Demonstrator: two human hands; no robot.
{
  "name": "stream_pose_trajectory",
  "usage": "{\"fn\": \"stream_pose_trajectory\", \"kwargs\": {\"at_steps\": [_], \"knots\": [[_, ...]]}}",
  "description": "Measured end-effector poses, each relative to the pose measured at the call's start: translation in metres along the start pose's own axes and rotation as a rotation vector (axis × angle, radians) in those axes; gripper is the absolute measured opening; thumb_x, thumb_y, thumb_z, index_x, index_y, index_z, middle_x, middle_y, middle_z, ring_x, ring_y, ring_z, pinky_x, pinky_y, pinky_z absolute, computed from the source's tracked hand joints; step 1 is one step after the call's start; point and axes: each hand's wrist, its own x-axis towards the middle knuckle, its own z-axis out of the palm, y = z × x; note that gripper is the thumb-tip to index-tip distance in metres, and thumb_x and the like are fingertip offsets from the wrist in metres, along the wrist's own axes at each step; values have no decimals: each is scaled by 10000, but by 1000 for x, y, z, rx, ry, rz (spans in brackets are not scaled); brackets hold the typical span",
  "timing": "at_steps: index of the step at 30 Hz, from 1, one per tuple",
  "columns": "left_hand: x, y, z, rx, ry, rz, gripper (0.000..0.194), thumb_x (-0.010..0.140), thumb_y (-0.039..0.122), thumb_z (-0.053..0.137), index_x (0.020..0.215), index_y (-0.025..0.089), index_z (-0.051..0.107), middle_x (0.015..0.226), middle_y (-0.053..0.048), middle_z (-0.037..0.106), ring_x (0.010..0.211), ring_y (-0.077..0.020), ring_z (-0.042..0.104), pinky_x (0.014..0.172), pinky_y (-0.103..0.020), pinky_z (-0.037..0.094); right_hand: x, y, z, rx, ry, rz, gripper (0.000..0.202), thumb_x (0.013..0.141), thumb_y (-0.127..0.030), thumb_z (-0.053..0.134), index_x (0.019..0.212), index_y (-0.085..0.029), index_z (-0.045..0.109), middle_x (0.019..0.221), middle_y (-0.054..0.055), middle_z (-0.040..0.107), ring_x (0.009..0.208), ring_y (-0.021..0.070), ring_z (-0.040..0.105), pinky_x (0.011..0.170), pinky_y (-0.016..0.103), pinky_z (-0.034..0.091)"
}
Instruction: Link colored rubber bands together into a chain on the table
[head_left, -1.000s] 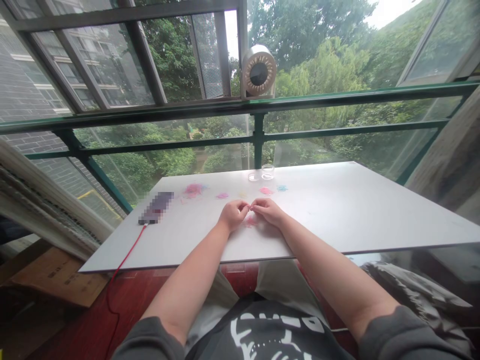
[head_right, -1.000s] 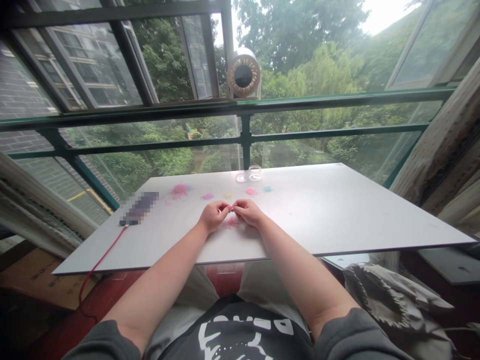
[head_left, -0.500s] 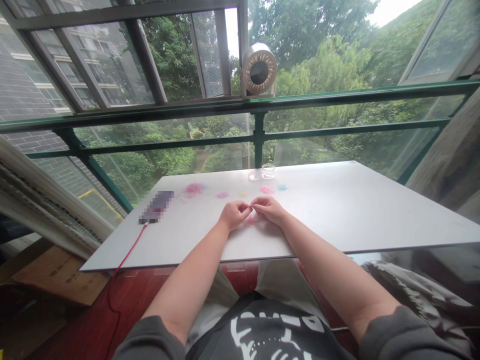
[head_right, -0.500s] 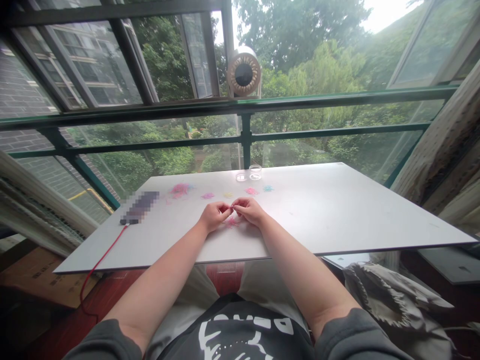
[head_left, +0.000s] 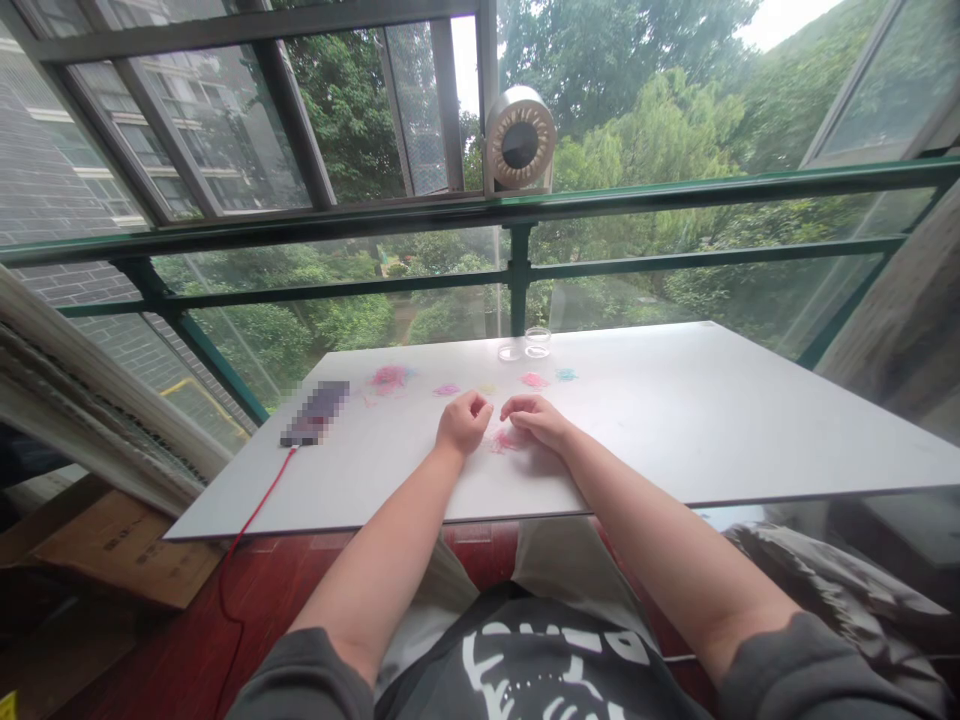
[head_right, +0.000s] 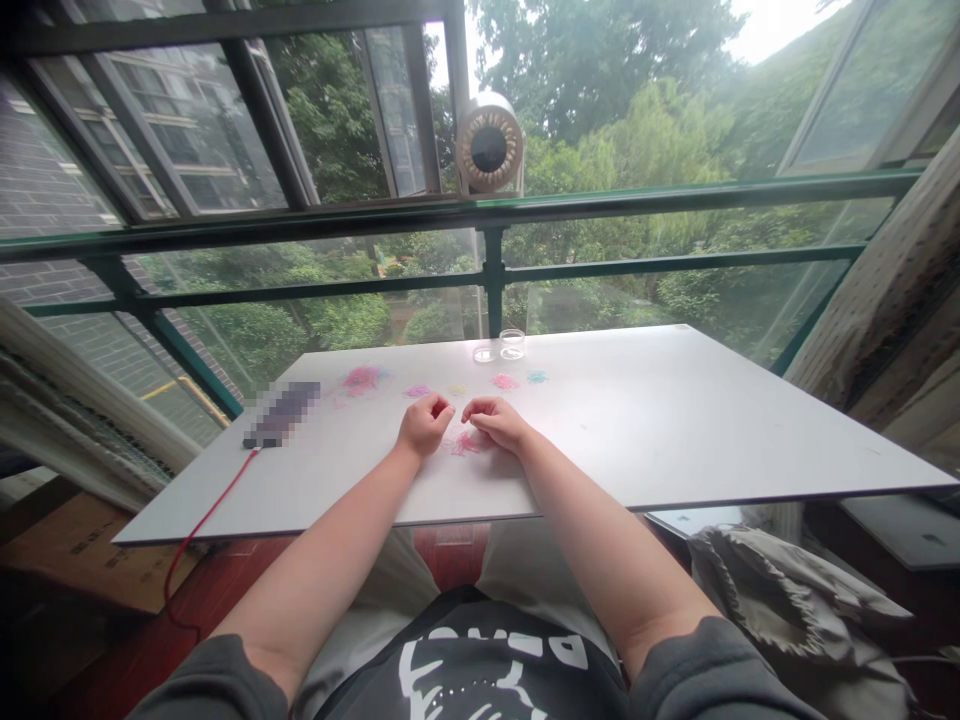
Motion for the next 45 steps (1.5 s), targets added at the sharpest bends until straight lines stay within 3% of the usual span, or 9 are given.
{"fn": "stream_pose_trajectory", "kwargs": {"at_steps": [5, 10, 16, 21, 28, 30, 36, 41, 45], "knots": [[-1, 5, -4, 12, 42, 90, 129, 757, 290, 491, 772, 186, 567, 733, -3, 616, 633, -119, 523, 632, -239, 421, 1, 2, 0, -12, -18, -5, 53, 621, -199, 504, 638, -150, 511, 438, -80, 361, 392, 46, 281, 411, 198, 184], [0, 3, -7, -1, 165, 18, 135, 779, 281, 470, 812, 185, 560, 744, -7, 617, 637, -124, 531, 641, -250, 429, 0, 1, 0, -49, -8, -22, 93, 638, -207, 505, 581, -161, 448, 450, -78, 339, 400, 44, 272, 413, 201, 174], [-1, 5, -5, -75, 103, 178, 96, 781, 256, 479, 792, 185, 543, 726, 0, 601, 649, -117, 530, 655, -239, 431, 1, 2, 1, -33, 3, -47, 68, 628, -202, 529, 641, -153, 483, 489, -76, 365, 416, 44, 290, 418, 201, 190], [1, -1, -7, -114, 221, 73, 124, 802, 283, 467, 803, 178, 533, 742, -8, 605, 639, -115, 539, 648, -243, 439, 2, 3, 1, -36, 2, -55, 63, 629, -196, 525, 636, -149, 483, 521, -68, 388, 427, 41, 302, 417, 198, 198], [-3, 6, -3, -126, -6, 213, 89, 767, 251, 508, 765, 178, 558, 698, -3, 598, 629, -114, 528, 629, -235, 438, 2, 3, 2, 22, 33, -42, 113, 624, -224, 564, 645, -152, 480, 482, -75, 388, 419, 47, 317, 424, 197, 225], [-3, 6, -3, -119, -6, 211, 89, 760, 250, 513, 756, 178, 565, 699, -5, 601, 624, -114, 526, 626, -238, 439, 2, 1, 2, 31, 39, -41, 118, 622, -231, 568, 638, -152, 481, 472, -74, 390, 416, 49, 326, 425, 199, 228], [0, 0, -6, -106, 155, 44, 133, 770, 290, 502, 767, 178, 574, 721, -9, 620, 630, -120, 538, 624, -249, 441, 1, -4, 3, 38, 47, -55, 124, 616, -243, 562, 610, -162, 469, 461, -71, 391, 433, 60, 353, 450, 209, 282], [-2, 5, -4, -122, -24, 136, 121, 770, 267, 491, 749, 182, 574, 709, -3, 614, 639, -118, 536, 640, -246, 441, 2, -3, 4, 30, 80, -52, 168, 618, -290, 599, 626, -163, 489, 465, -67, 409, 427, 60, 348, 440, 210, 270], [-1, 4, -5, -109, -12, 124, 121, 765, 266, 494, 746, 180, 576, 708, -6, 618, 638, -122, 540, 631, -246, 441, 3, 1, 3, 28, 70, -40, 181, 624, -308, 610, 627, -162, 502, 465, -65, 410, 428, 61, 347, 440, 211, 264]]}}
